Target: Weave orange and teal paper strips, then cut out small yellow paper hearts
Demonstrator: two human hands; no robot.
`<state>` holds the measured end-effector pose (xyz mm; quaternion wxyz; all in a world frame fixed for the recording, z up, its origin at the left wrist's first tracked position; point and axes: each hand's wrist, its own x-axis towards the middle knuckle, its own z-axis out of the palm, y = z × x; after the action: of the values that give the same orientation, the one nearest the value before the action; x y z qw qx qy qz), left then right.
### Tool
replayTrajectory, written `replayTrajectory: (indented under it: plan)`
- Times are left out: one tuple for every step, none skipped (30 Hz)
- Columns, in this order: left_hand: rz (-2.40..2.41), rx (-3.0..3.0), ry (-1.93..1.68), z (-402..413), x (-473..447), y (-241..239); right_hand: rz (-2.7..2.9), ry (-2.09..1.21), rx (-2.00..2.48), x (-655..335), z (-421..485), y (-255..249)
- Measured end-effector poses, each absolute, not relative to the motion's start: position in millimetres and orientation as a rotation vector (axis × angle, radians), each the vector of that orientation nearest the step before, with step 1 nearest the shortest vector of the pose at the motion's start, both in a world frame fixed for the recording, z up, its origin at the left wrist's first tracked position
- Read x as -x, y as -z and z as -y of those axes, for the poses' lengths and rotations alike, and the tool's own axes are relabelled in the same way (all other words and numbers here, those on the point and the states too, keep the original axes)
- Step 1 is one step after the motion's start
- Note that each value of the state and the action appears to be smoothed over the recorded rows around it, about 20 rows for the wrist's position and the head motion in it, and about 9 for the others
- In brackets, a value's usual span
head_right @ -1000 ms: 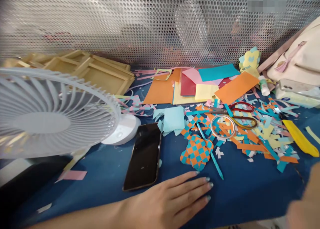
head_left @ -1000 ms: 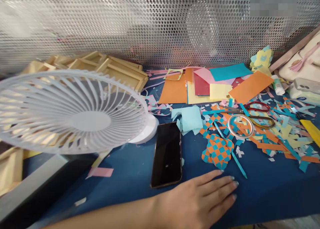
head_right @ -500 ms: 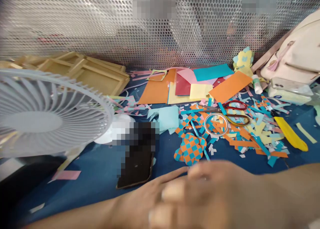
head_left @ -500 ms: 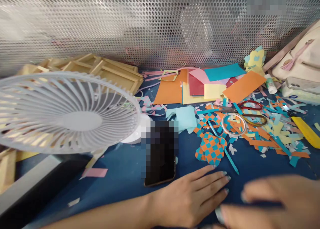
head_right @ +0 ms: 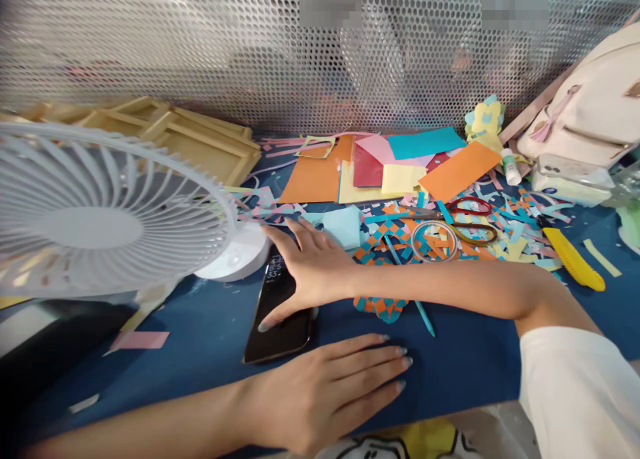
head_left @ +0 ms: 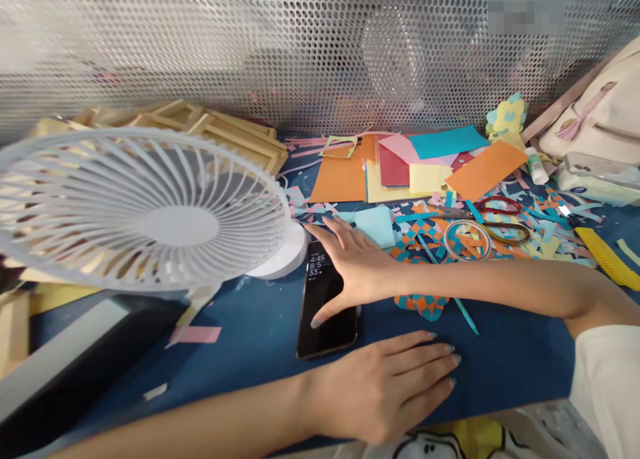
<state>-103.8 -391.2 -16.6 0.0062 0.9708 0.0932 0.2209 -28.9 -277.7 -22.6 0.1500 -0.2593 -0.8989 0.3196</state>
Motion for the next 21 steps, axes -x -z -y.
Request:
replayTrajectory:
  plan:
    - [-0.289,-3.033,-0.701,391,104,17,2.592,-0.917,0.749,30,279,24]
    - [-0.285,-3.029,-0.708,391,104,18,2.599,-0.913,0.747,30,279,24]
    - [-0.285,-3.025,-0.716,391,103,18,2.605,-0.908,0.743,30,279,25]
    - [-0.289,-3.021,-0.724,390,103,19,2.611,-0.905,0.741,30,279,25]
    - [-0.294,-3.017,-0.731,390,103,19,2.621,-0.904,0.745,31,278,25]
    - [-0.297,-3.013,-0.736,390,102,20,2.634,-0.905,0.752,31,277,24]
    - [-0.298,-3.009,-0.741,390,102,20,2.651,-0.908,0.763,32,277,23]
    - [-0.297,-3.004,-0.744,390,102,21,2.67,-0.911,0.776,33,276,22]
    - [-0.291,-2.998,-0.75,390,102,21,2.69,-0.912,0.788,33,276,20]
    - [-0.285,-2.993,-0.753,389,102,21,2.709,-0.911,0.798,34,276,18]
    - [-0.284,-2.989,-0.756,389,102,21,2.725,-0.908,0.808,34,276,15]
    - [-0.285,-2.986,-0.757,389,102,21,2.738,-0.904,0.817,34,277,13]
    - [-0.29,-2.985,-0.759,389,102,21,2.749,-0.901,0.827,34,277,10]
    - [-0.297,-2.987,-0.761,389,102,21,2.759,-0.899,0.835,33,278,8]
    - [-0.309,-2.99,-0.762,389,102,20,2.768,-0.899,0.84,33,279,6]
    - [-0.315,-2.992,-0.766,389,102,20,2.773,-0.903,0.844,33,279,5]
    - [-0.313,-2.993,-0.772,389,102,20,2.774,-0.911,0.846,32,280,4]
    - [-0.309,-2.994,-0.776,390,102,19,2.769,-0.924,0.846,32,280,4]
    - [-0.307,-2.995,-0.774,390,101,19,2.76,-0.937,0.843,32,281,4]
    - [-0.307,-2.995,-0.772,390,101,19,2.746,-0.95,0.838,31,280,4]
    - [-0.309,-2.996,-0.771,390,101,19,2.735,-0.959,0.834,31,280,5]
